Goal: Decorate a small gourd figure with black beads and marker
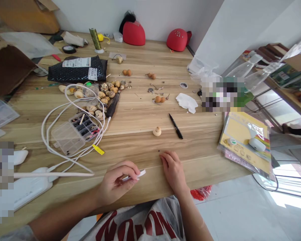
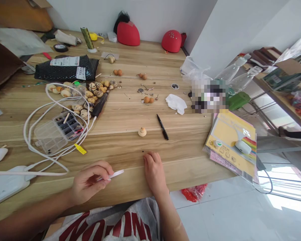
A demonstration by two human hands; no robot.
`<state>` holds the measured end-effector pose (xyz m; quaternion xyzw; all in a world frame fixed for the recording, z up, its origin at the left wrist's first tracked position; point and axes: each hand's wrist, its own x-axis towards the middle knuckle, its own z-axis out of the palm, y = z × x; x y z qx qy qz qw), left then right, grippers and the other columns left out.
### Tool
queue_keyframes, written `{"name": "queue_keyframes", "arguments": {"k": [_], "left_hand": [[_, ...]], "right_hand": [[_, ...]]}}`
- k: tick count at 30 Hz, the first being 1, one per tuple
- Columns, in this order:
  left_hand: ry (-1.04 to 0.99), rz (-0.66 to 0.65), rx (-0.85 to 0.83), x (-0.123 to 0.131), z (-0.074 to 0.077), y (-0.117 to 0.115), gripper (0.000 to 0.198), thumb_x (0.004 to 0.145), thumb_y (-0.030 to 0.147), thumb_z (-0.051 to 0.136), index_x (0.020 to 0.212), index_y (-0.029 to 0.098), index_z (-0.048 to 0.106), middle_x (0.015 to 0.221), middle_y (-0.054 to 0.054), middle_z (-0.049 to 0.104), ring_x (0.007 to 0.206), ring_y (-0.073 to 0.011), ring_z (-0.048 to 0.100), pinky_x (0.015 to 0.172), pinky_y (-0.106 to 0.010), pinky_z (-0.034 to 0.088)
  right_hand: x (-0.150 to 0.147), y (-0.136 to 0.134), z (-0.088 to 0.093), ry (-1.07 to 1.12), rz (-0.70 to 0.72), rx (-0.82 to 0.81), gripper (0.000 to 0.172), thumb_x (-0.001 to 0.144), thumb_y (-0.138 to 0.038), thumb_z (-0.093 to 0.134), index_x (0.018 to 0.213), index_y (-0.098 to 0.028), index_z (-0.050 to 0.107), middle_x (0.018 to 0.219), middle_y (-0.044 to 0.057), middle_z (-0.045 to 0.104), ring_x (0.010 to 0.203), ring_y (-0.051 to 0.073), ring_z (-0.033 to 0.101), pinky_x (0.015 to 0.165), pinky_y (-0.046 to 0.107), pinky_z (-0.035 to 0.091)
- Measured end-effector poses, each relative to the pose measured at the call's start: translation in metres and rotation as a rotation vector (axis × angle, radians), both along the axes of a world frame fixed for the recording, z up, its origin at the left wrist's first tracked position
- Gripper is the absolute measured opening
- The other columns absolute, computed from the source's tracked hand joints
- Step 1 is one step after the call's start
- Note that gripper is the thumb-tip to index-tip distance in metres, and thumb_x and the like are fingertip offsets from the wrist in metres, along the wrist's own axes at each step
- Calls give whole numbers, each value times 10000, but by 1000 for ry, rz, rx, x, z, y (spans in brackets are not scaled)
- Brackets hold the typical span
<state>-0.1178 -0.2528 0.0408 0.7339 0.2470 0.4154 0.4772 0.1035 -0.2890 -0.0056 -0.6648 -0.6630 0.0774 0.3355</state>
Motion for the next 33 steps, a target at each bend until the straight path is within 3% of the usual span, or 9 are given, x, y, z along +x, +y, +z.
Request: {"name": "queue_keyframes", "arguments": {"k": [5, 9, 12, 15, 18, 23, 26, 29, 33], "left_hand": [[-12, -11, -109, 6, 1, 1, 96, 844, 202, 571, 771, 146, 599, 762, -67, 647, 607, -95, 582, 527, -179, 468], [46, -94, -367, 15, -1, 0, 241, 860, 348, 545, 760, 131, 568, 742, -56, 649, 456, -45, 482, 437, -164, 392], [151, -150, -561, 24, 8, 2, 264, 843, 394, 557, 780, 139, 531, 736, -48, 667, 475, -55, 492, 464, -174, 391], [202, -253, -635, 36, 26, 10, 250, 842, 385, 553, 806, 141, 518, 750, -39, 668, 494, -51, 487, 501, -180, 404], [208, -263, -559, 48, 50, 23, 228, 846, 357, 546, 839, 130, 562, 739, -29, 634, 516, -55, 485, 494, -177, 390], [117, -134, -6, 66, 88, 44, 105, 822, 230, 592, 784, 148, 643, 751, -34, 617, 666, -101, 548, 625, -219, 446], [75, -70, 168, 70, 102, 52, 96, 831, 228, 598, 798, 163, 662, 750, -32, 644, 675, -102, 566, 639, -218, 450], [123, -16, 178, 67, 105, 60, 80, 820, 233, 617, 805, 169, 663, 733, -15, 651, 634, -88, 562, 604, -198, 448], [220, 34, 36, 61, 99, 72, 128, 795, 279, 639, 846, 163, 656, 704, -1, 646, 594, -76, 553, 561, -174, 444]], "right_hand": [[2, -2, 0, -81, 93, 40, 218, 912, -108, 410, 843, -170, 606, 854, 74, 623, 802, 186, 575, 706, 337, 537], [6, -4, 5, -218, 242, 37, 220, 883, -57, 409, 856, -166, 598, 855, 90, 614, 803, 208, 565, 712, 355, 541], [9, -2, 10, -270, 340, 11, 208, 863, -42, 428, 819, -156, 596, 815, 94, 615, 760, 212, 569, 682, 352, 541], [13, 5, 20, -101, 316, -18, 185, 853, -45, 454, 829, -154, 602, 791, 66, 613, 730, 175, 588, 667, 303, 535], [17, 17, 47, 191, 290, 8, 166, 816, -44, 491, 831, -165, 604, 763, 24, 607, 678, 120, 581, 626, 238, 503], [17, 43, 116, 617, 347, 142, 98, 800, -100, 550, 799, -179, 608, 783, 24, 601, 741, 118, 581, 652, 246, 492], [14, 56, 143, 769, 421, 211, 71, 776, -123, 609, 776, -192, 624, 751, 13, 591, 721, 116, 576, 642, 257, 497], [13, 66, 145, 856, 445, 197, 61, 753, -171, 660, 730, -205, 615, 719, 5, 600, 690, 120, 577, 618, 271, 504], [15, 74, 123, 964, 418, 109, 81, 740, -203, 691, 701, -197, 620, 725, 14, 636, 692, 128, 597, 613, 281, 514]]}}
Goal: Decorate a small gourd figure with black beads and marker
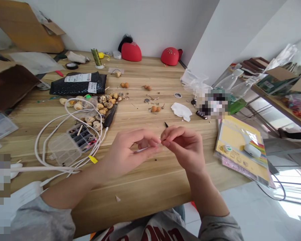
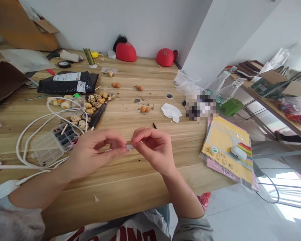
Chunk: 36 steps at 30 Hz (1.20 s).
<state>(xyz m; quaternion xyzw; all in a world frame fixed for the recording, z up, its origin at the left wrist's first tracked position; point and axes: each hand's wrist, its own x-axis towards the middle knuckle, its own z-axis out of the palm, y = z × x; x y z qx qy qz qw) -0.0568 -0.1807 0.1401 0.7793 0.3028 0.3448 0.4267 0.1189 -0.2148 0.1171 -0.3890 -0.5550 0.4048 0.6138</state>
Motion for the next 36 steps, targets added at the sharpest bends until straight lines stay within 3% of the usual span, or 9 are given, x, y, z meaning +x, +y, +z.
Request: {"name": "queue_keyframes", "arguments": {"k": [5, 10, 22, 36], "left_hand": [[63, 15, -225, 6, -9, 12, 157, 801, 285, 615, 856, 139, 636, 679, 1, 630, 565, -70, 555, 514, -160, 429], [107, -5, -360, 11, -18, 20, 164, 813, 284, 589, 869, 134, 621, 572, 17, 591, 518, -77, 547, 479, -165, 402], [113, 54, -198, 10, -21, 21, 107, 784, 259, 618, 769, 153, 609, 651, 38, 571, 519, -37, 458, 478, -141, 361], [123, 17, -197, 7, -14, 19, 132, 768, 278, 654, 768, 152, 614, 617, 52, 551, 504, -31, 438, 470, -136, 338]], "right_hand": [[8, 5, -28, 85, 21, -116, 69, 727, -133, 701, 711, -191, 666, 734, 16, 667, 714, 128, 626, 629, 267, 526], [13, 6, -38, 74, -26, -172, 100, 700, -112, 729, 716, -202, 689, 732, 19, 694, 721, 140, 653, 664, 276, 557], [8, 3, -47, 121, -89, -218, 147, 693, -86, 734, 721, -230, 728, 768, 11, 732, 742, 146, 683, 707, 282, 582], [5, 0, -41, 133, -85, -224, 140, 674, -98, 760, 724, -217, 707, 725, 8, 729, 692, 138, 686, 645, 247, 581]]}}
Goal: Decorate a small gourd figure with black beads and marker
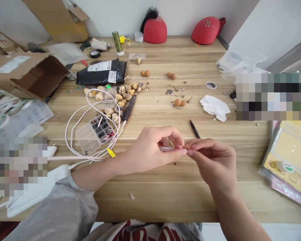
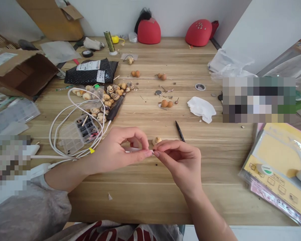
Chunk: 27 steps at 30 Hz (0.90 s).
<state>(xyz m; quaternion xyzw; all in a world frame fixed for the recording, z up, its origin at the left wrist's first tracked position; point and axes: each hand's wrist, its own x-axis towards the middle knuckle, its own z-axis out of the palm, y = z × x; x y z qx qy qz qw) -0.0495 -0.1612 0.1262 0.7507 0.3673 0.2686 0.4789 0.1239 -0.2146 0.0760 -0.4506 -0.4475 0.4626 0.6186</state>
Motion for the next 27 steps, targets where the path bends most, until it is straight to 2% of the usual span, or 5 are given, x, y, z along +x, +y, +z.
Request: {"name": "queue_keyframes", "arguments": {"k": [10, 15, 20, 23, 27], "left_hand": [[9, -11, -54, 1, 0, -1, 136, 767, 284, 649, 764, 161, 592, 638, 47, 557, 514, -37, 446, 477, -140, 362], [33, -7, 12, 0, -1, 1, 121, 774, 270, 644, 766, 160, 596, 634, 50, 566, 505, -33, 449, 476, -141, 365], [45, 27, 153, 0, -4, 3, 45, 792, 205, 615, 807, 163, 621, 687, 36, 610, 539, -35, 493, 496, -126, 401], [75, 31, 253, -2, -3, 3, 75, 800, 149, 591, 846, 170, 646, 719, 27, 635, 596, -43, 538, 544, -122, 433], [91, 9, 333, -3, 0, 1, 112, 812, 132, 573, 867, 172, 662, 757, 19, 659, 621, -46, 559, 576, -128, 452]], "right_hand": [[-2, -2, 2, 39, 46, -3, 134, 698, -82, 731, 694, -197, 661, 717, 8, 716, 694, 130, 673, 650, 251, 570], [-1, 1, 2, -30, 3, 9, 118, 716, -112, 720, 696, -202, 648, 734, 1, 707, 723, 129, 673, 667, 249, 570], [24, 1, 13, -545, -133, -8, 63, 725, -180, 711, 779, -209, 696, 753, 8, 712, 689, 140, 667, 639, 239, 548], [38, -6, 6, -914, 52, -112, 47, 767, -214, 657, 764, -211, 704, 770, 15, 719, 695, 157, 668, 631, 255, 526], [36, -20, -21, -1128, 254, -198, 160, 821, -152, 556, 813, -185, 713, 824, 36, 712, 681, 151, 660, 634, 260, 523]]}}
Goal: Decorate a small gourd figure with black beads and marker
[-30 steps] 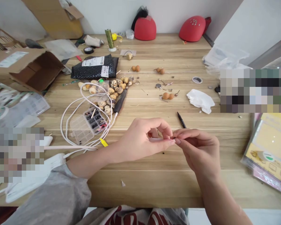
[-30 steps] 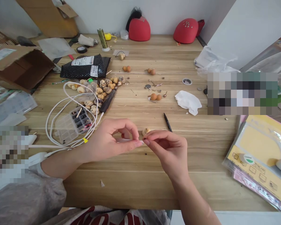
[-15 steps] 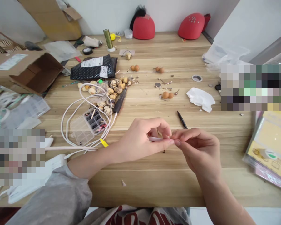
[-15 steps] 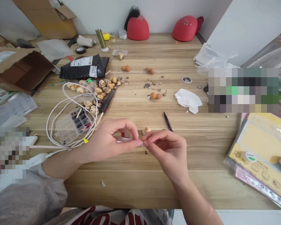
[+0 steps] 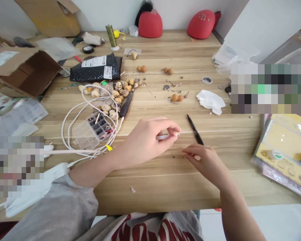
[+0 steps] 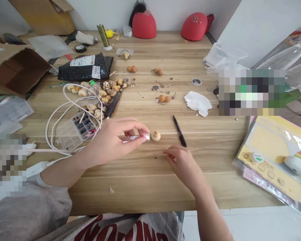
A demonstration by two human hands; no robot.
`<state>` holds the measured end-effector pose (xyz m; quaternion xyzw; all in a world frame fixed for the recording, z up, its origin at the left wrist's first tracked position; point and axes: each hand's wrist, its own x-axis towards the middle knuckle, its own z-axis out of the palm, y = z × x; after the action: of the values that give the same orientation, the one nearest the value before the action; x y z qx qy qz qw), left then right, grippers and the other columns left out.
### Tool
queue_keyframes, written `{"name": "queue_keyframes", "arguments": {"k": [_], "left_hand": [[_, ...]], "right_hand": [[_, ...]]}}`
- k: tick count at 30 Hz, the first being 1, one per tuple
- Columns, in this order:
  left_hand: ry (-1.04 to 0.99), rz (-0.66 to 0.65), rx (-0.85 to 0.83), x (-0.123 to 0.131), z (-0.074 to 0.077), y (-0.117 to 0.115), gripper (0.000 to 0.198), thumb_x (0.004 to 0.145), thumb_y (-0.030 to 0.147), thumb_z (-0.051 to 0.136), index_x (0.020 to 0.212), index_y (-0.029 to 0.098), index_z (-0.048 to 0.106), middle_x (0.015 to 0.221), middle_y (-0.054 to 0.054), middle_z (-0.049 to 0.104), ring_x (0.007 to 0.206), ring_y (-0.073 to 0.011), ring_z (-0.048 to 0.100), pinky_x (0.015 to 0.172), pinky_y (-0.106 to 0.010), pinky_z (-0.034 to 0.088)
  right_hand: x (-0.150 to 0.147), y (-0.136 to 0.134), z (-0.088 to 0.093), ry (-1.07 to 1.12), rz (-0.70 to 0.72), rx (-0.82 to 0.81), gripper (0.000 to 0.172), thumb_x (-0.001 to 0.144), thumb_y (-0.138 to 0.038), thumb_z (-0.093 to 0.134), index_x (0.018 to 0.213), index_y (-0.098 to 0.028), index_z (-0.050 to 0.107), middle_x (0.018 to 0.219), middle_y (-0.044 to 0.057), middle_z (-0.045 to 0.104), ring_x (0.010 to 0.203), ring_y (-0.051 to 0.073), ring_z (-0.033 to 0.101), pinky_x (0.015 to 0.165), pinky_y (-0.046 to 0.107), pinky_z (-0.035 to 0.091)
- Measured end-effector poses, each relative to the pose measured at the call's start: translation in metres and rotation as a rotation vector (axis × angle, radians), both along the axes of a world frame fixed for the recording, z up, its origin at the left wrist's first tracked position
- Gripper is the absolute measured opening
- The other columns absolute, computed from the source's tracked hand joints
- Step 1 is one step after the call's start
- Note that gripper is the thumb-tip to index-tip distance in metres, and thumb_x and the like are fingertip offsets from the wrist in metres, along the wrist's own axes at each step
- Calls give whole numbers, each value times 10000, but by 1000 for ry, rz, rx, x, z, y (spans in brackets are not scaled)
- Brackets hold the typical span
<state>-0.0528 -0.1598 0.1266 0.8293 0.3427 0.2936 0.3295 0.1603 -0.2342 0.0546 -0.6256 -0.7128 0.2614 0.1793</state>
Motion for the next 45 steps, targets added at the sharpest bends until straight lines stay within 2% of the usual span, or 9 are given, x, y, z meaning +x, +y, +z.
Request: {"name": "queue_keyframes", "arguments": {"k": [5, 13, 18, 25, 32, 37, 39, 41, 45], "left_hand": [[5, -10, 38, -1, 2, -3, 125, 799, 106, 576, 863, 169, 662, 788, 18, 666, 633, -46, 558, 579, -122, 452], [18, -23, 29, -3, 6, -5, 138, 791, 101, 567, 857, 170, 667, 798, 11, 660, 630, -55, 556, 570, -130, 458], [37, -27, 44, -4, 4, -4, 148, 788, 101, 570, 869, 178, 667, 801, 17, 659, 615, -52, 545, 561, -132, 452], [46, -64, 29, -3, 5, -6, 159, 787, 92, 553, 878, 160, 665, 843, -1, 672, 643, -63, 570, 588, -145, 483], [57, -71, 51, -3, 6, -9, 142, 797, 106, 550, 859, 160, 666, 838, -7, 678, 645, -73, 581, 611, -167, 488], [48, -55, 49, -3, 7, -8, 141, 818, 125, 538, 863, 161, 666, 841, -8, 674, 621, -62, 569, 590, -160, 468], [40, -41, 57, -4, 7, -6, 138, 828, 143, 535, 861, 162, 668, 830, -9, 672, 628, -64, 568, 593, -161, 463], [15, -20, 72, -4, 8, -5, 125, 830, 164, 544, 854, 167, 667, 808, -5, 666, 632, -66, 563, 588, -161, 457], [-88, 70, 100, -6, 8, -5, 94, 816, 219, 586, 861, 183, 660, 788, -4, 658, 636, -79, 559, 580, -187, 459]], "right_hand": [[-4, -14, -26, -48, -1, 49, 225, 845, -137, 499, 874, -163, 720, 908, 71, 712, 768, 171, 678, 708, 267, 548], [-3, -36, -38, -146, -74, 241, 301, 891, -129, 414, 869, -161, 713, 920, 96, 707, 827, 201, 671, 745, 305, 567], [-11, -49, -38, -199, -45, 268, 317, 865, -55, 395, 936, -160, 685, 978, 106, 687, 899, 218, 640, 807, 365, 561], [-18, -46, -28, -338, 9, 161, 322, 812, 27, 405, 690, -172, 627, 838, 95, 665, 812, 220, 613, 733, 345, 544], [-27, -50, -27, -476, 59, 203, 342, 745, 82, 389, 641, -192, 565, 788, 99, 623, 810, 240, 589, 735, 357, 519], [-27, -47, -30, -449, 16, 152, 303, 778, 44, 406, 658, -180, 569, 771, 96, 632, 779, 231, 603, 725, 353, 517], [-27, -41, -26, -350, -21, 124, 266, 797, 9, 437, 683, -171, 597, 750, 79, 645, 740, 214, 619, 691, 330, 518], [-28, -32, -13, -143, -45, 121, 224, 793, -14, 481, 739, -174, 628, 733, 39, 660, 689, 171, 633, 639, 275, 515], [-36, -14, 34, 280, -137, 284, 115, 785, -99, 589, 738, -186, 646, 712, 2, 691, 666, 134, 647, 639, 244, 515]]}}
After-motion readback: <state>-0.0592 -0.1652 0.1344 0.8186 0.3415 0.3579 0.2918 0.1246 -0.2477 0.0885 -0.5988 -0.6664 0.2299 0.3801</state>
